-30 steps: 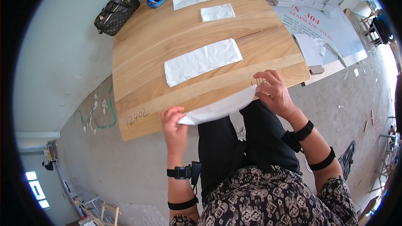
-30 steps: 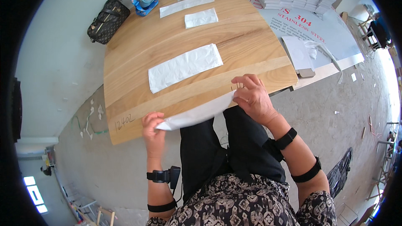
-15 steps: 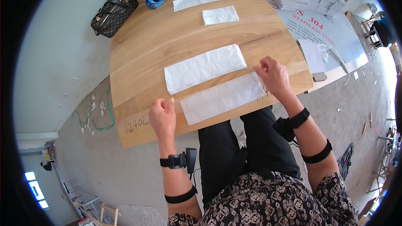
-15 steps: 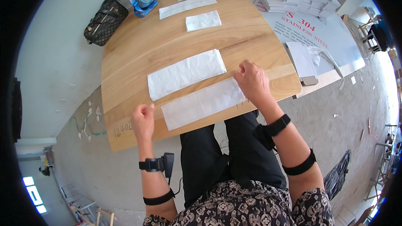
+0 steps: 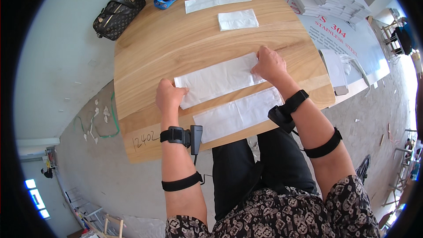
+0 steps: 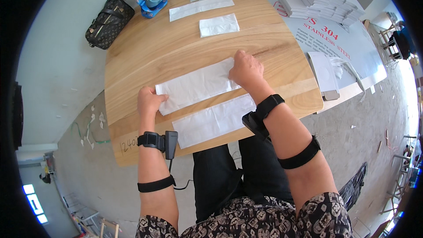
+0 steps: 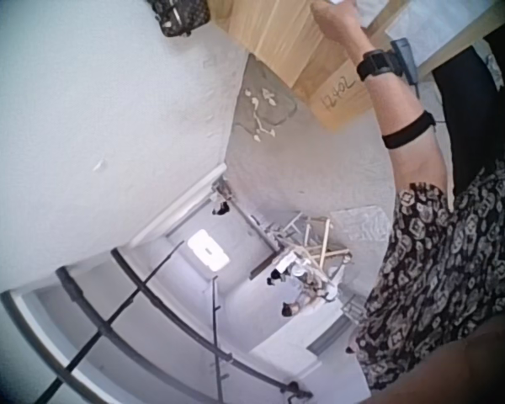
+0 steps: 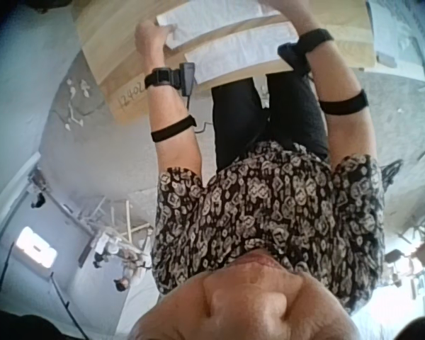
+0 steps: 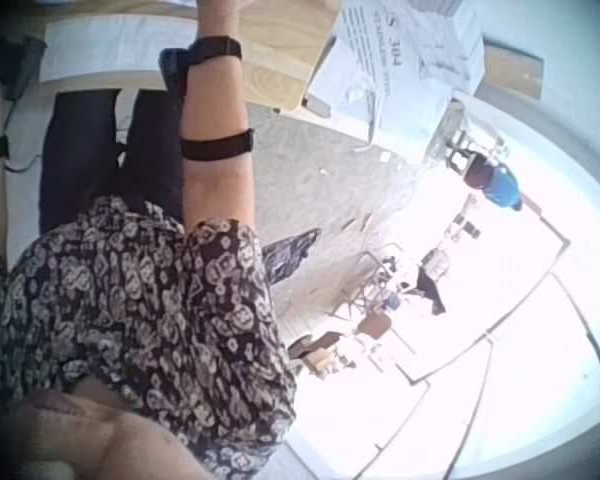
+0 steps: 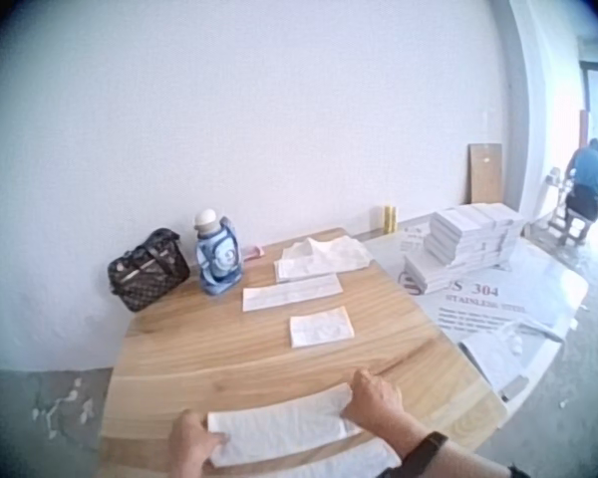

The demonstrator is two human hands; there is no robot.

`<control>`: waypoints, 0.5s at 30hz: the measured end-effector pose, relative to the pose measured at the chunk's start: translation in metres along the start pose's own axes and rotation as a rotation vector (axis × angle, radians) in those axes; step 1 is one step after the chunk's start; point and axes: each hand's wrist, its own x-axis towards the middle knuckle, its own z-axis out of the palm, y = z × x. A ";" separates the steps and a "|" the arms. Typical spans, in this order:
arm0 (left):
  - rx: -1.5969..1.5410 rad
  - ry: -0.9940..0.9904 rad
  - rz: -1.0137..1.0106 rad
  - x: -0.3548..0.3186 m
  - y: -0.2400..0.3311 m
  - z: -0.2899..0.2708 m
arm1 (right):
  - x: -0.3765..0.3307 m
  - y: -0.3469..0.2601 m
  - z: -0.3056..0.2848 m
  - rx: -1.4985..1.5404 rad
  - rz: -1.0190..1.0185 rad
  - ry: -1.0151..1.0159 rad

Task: The worker is folding and stacking white plastic strips on a wooden workbench.

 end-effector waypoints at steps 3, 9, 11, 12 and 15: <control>-0.175 -0.110 0.000 0.015 -0.019 0.001 | 0.000 -0.009 -0.005 0.053 -0.033 -0.076; -0.300 -0.084 0.186 0.019 -0.029 0.014 | 0.002 0.006 0.002 0.187 -0.189 -0.019; -0.447 -0.102 0.192 0.013 -0.025 0.012 | 0.006 0.012 0.000 0.233 -0.188 -0.059; -0.593 -0.119 0.194 0.011 -0.023 0.011 | 0.009 0.015 -0.001 0.343 -0.216 -0.061; -0.914 -0.058 0.227 0.005 -0.006 0.008 | 0.019 0.021 -0.003 0.588 -0.264 -0.059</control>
